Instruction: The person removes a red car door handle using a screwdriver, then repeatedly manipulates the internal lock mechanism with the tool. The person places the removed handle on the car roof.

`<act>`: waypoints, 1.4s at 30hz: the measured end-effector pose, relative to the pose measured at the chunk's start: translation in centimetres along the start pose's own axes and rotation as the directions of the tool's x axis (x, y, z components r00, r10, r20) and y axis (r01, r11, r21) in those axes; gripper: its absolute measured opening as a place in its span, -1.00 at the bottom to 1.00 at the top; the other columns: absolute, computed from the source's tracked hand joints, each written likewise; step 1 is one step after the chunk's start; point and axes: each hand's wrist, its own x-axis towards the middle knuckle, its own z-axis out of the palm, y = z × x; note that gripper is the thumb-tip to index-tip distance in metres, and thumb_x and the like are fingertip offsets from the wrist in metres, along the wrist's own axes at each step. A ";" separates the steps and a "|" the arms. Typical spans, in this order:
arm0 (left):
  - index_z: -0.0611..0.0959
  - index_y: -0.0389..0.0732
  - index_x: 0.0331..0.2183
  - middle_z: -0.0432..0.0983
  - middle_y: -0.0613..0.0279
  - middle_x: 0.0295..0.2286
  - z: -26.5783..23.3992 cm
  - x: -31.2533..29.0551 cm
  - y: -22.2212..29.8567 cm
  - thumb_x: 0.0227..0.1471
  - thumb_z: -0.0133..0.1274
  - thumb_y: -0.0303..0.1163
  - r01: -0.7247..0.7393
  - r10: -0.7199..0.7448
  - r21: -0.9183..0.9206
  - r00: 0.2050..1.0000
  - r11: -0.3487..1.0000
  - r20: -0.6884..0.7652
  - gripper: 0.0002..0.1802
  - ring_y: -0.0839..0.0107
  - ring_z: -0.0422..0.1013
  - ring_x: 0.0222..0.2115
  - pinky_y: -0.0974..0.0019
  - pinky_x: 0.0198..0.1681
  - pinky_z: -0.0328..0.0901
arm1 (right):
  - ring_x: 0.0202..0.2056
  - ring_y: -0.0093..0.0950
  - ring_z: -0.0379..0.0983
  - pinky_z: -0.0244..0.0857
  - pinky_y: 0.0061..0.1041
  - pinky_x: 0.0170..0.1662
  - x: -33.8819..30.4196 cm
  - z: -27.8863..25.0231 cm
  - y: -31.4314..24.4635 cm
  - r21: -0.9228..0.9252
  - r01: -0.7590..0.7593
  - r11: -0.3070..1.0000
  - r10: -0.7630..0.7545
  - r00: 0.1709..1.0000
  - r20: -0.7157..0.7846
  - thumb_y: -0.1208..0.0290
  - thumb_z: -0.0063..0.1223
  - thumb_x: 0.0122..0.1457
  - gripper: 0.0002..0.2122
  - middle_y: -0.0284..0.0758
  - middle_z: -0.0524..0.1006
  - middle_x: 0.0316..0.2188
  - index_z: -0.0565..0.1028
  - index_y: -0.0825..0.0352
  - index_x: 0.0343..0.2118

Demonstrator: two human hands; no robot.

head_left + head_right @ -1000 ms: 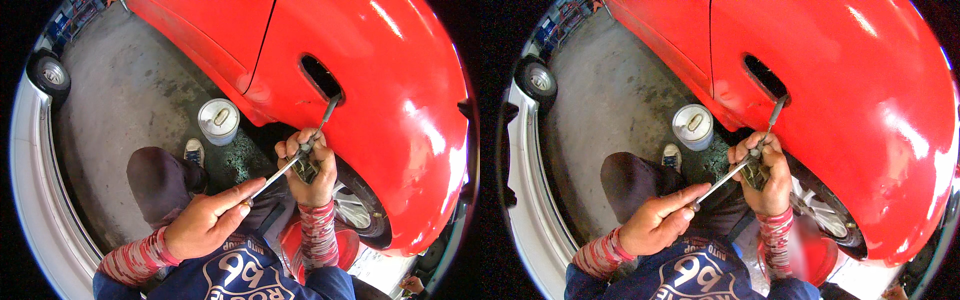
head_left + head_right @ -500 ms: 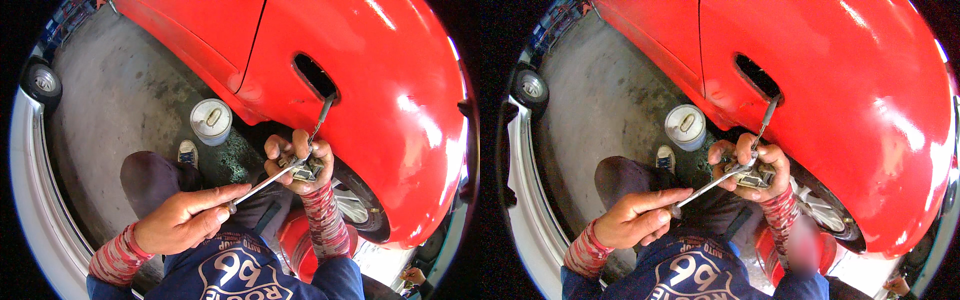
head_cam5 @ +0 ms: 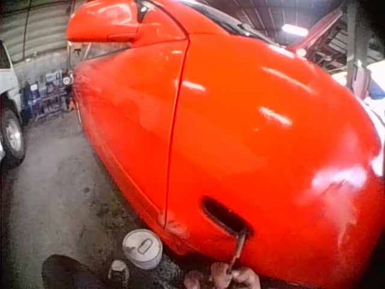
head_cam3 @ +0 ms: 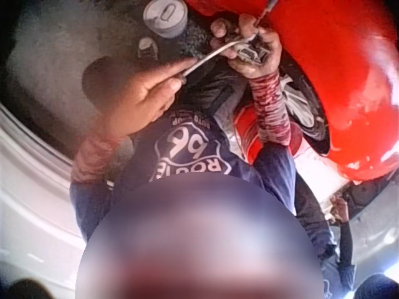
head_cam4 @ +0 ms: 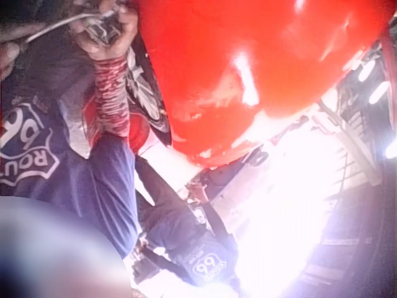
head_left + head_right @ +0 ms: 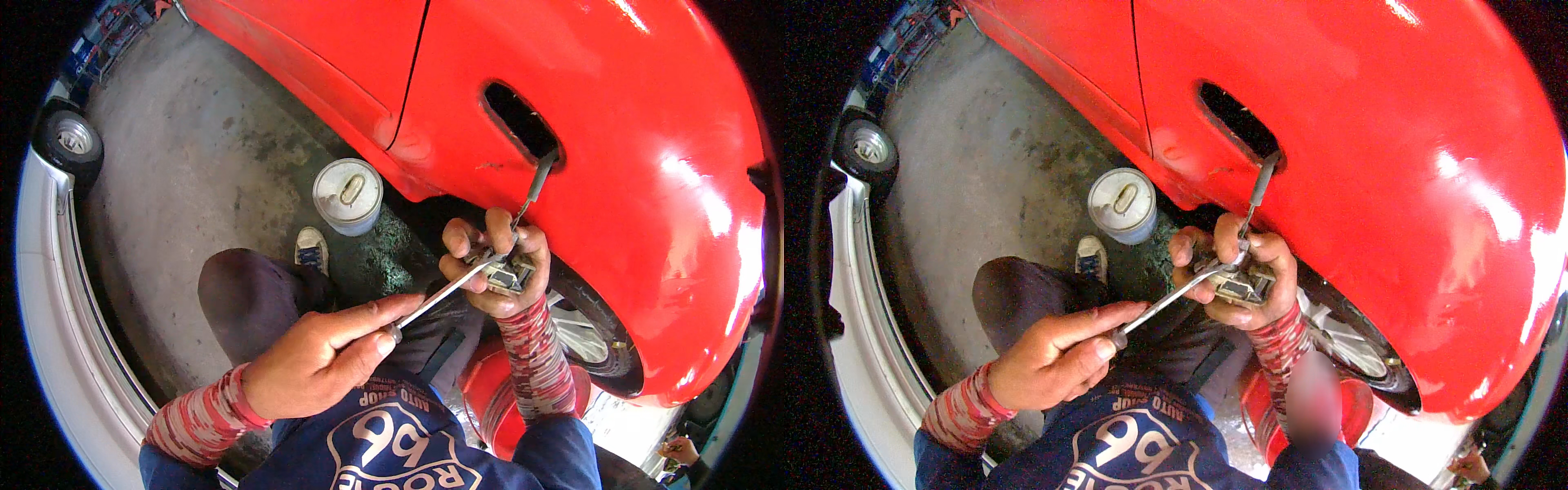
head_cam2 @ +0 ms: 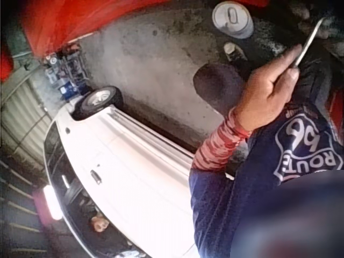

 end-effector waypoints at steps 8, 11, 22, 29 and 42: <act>0.40 -0.30 0.24 0.59 -0.16 -0.10 0.3 0.4 -0.6 0.29 -0.03 -0.43 -0.179 0.224 0.409 0.973 0.895 -0.065 -0.49 0.25 0.62 -0.20 0.25 -0.14 0.46 | -0.25 -0.20 0.38 0.35 -0.70 -0.70 -0.1 0.1 -0.3 -0.037 0.036 0.999 -0.039 0.997 -0.062 0.17 -0.10 0.31 -0.72 0.02 0.28 -0.08 0.39 0.33 -0.18; 0.46 -0.30 0.17 0.59 0.01 -0.29 0.0 0.0 -0.5 0.27 0.03 -0.40 -0.101 0.120 0.233 0.990 0.967 -0.069 -0.54 0.36 0.54 -0.40 0.28 -0.27 0.42 | -0.21 -0.16 0.42 0.29 -0.73 -0.74 -0.1 0.3 -0.1 -0.014 0.032 0.999 -0.033 0.994 -0.100 0.15 -0.05 0.28 -0.70 -0.01 0.30 -0.09 0.37 0.29 -0.12; 0.52 -0.22 -0.30 0.40 0.44 -0.57 1.9 4.3 -3.0 0.16 0.22 -0.41 -0.382 0.355 -0.015 0.873 0.924 -0.336 -0.81 0.73 0.32 -0.62 0.53 -0.60 0.18 | 0.18 -0.08 0.35 0.28 -0.10 0.21 1.1 1.0 0.3 -0.390 0.060 0.919 -0.130 0.979 -0.156 0.12 0.06 0.15 -0.66 -0.06 0.43 0.05 0.44 0.31 -0.17; 0.52 -0.29 -0.19 0.52 0.36 -0.42 4.5 9.3 -1.4 0.02 0.37 -0.44 -0.634 0.537 -0.021 0.672 0.773 -0.509 -0.62 0.71 0.38 -0.52 0.50 -0.48 0.30 | 0.12 -0.23 0.43 0.34 -0.24 0.16 1.5 2.1 -0.5 -0.390 0.077 0.917 -0.125 0.987 -0.100 0.19 0.12 0.20 -0.67 -0.02 0.43 0.15 0.47 0.37 -0.15; 0.51 -0.26 -0.23 0.51 0.10 -0.39 4.2 9.5 -1.9 -0.17 0.46 -0.38 -0.466 0.794 0.645 0.400 0.606 -0.457 -0.50 0.13 0.53 -0.40 0.19 -0.35 0.41 | -0.23 -0.51 0.54 0.41 -0.49 -0.07 1.0 6.3 6.2 -0.849 0.210 0.485 -0.795 0.511 -0.328 0.37 0.13 0.33 -0.79 -0.27 0.63 -0.26 0.51 0.43 -0.12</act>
